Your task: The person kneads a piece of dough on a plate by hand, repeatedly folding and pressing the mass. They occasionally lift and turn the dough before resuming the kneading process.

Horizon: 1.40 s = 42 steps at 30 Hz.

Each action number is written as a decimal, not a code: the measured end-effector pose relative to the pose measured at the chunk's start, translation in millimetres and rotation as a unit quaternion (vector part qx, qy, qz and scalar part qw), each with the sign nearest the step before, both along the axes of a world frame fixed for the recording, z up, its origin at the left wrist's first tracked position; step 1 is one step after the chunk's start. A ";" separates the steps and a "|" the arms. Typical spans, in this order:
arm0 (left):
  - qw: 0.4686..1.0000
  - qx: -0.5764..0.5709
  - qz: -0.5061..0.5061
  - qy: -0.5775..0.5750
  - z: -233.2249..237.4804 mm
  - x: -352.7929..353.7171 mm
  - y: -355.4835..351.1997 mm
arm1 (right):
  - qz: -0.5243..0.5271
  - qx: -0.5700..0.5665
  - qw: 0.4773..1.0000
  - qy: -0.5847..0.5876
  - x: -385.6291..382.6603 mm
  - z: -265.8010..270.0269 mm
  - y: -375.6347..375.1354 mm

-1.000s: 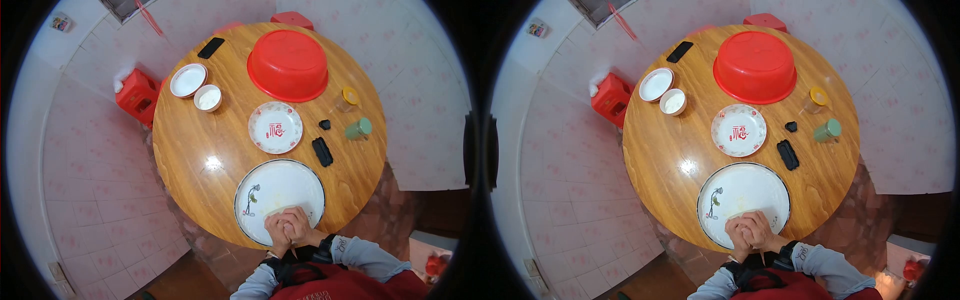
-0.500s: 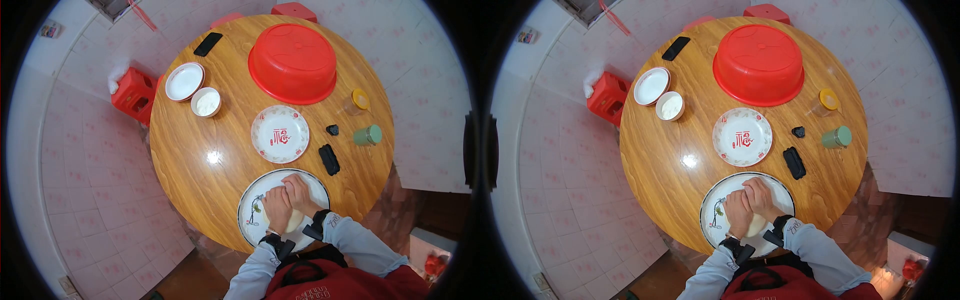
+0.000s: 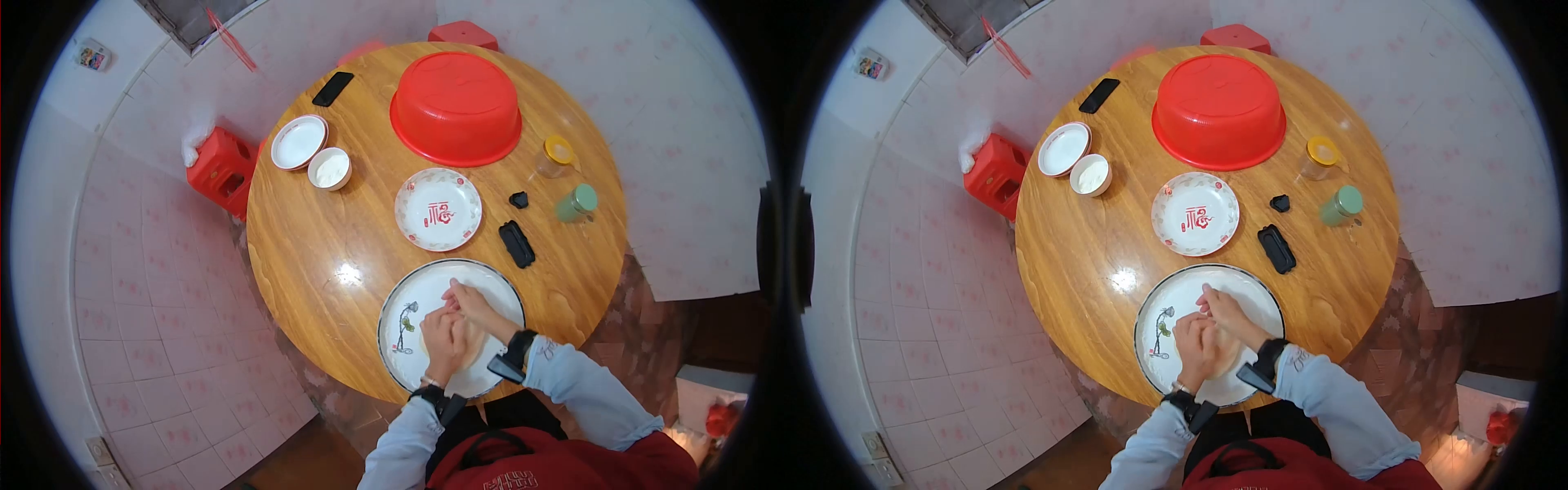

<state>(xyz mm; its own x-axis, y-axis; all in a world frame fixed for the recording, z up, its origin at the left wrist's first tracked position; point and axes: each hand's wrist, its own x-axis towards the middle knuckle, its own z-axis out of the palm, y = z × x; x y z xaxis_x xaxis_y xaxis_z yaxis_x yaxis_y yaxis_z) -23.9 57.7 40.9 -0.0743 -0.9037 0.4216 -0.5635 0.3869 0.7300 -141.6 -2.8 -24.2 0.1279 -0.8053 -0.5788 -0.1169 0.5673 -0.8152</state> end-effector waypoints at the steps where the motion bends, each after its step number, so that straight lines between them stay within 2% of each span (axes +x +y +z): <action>1: 0.997 0.057 0.002 0.059 -6.6 5.0 13.0 | 0.018 -0.048 0.996 0.078 1.4 23.0 10.4; 2: 0.997 0.057 -0.001 0.059 -3.5 4.6 19.2 | 0.015 -0.048 0.996 0.078 3.9 40.4 23.7; 3: 0.967 0.151 0.081 0.189 4.7 5.3 27.2 | 0.011 -0.172 0.974 0.149 8.9 54.6 39.8; 4: 0.905 0.238 0.163 0.312 15.2 6.3 31.3 | 0.009 -0.295 0.931 0.216 15.7 68.7 53.1; 5: 0.904 0.252 0.206 0.276 29.8 6.0 31.2 | 0.008 -0.296 0.931 0.215 25.0 86.7 65.7; 6: 0.905 0.251 0.206 0.275 27.1 7.1 34.0 | 0.007 -0.341 0.915 0.215 34.7 104.1 78.9; 8: 0.956 0.117 0.239 0.125 14.1 11.2 48.5 | 0.006 -0.384 0.898 0.215 40.8 109.4 89.8; 9: 0.963 0.115 0.235 0.065 10.2 17.1 55.5 | -0.003 -0.403 0.887 0.224 41.5 105.6 92.7; 10: 0.962 0.120 0.237 0.061 4.0 21.2 65.0 | -0.011 -0.418 0.878 0.232 42.2 101.1 98.2; 11: 0.967 0.122 0.210 0.075 -4.8 22.5 72.2 | 0.036 -0.468 0.850 0.240 39.6 85.3 102.7; 13: 0.970 0.128 0.182 0.094 -14.0 23.7 72.7 | 0.054 -0.484 0.840 0.237 36.9 79.4 101.5; 15: 0.980 0.093 0.171 0.046 -20.6 23.7 66.9 | 0.074 -0.500 0.830 0.235 35.6 73.9 92.5; 17: 0.986 0.085 0.145 0.016 -33.4 30.7 52.9 | 0.075 -0.539 0.795 0.268 36.1 64.5 83.5; 19: 0.990 0.076 0.121 -0.015 -36.1 33.7 36.5 | 0.077 -0.530 0.799 0.274 36.7 56.6 68.5; 22: 0.983 0.144 0.107 -0.033 -29.5 31.0 7.0 | 0.072 -0.509 0.810 0.283 37.5 45.4 39.3; 24: 0.967 0.205 0.116 -0.099 -16.2 25.5 -17.6 | 0.068 -0.499 0.815 0.287 37.4 42.1 19.4; 25: 0.963 0.218 0.126 -0.097 -14.9 24.0 -28.2 | 0.063 -0.476 0.827 0.293 37.8 42.0 10.9; 28: 0.954 0.252 0.110 -0.124 -14.3 25.2 -50.1 | 0.048 -0.460 0.833 0.303 39.1 36.5 -12.4; 29: 0.957 0.231 0.113 -0.136 -17.7 25.9 -55.5 | 0.047 -0.458 0.832 0.310 39.5 35.2 -17.4; 36: 0.977 0.158 0.104 -0.100 -27.4 27.4 -72.0 | 0.033 -0.448 0.825 0.342 43.1 24.2 -35.2; 41: 0.952 0.254 0.141 -0.092 -25.5 24.9 -56.8 | 0.041 -0.414 0.827 0.378 43.2 31.9 -21.8; 42: 0.954 0.252 0.138 -0.091 -22.8 23.4 -52.5 | 0.080 -0.362 0.849 0.376 42.3 43.5 -16.2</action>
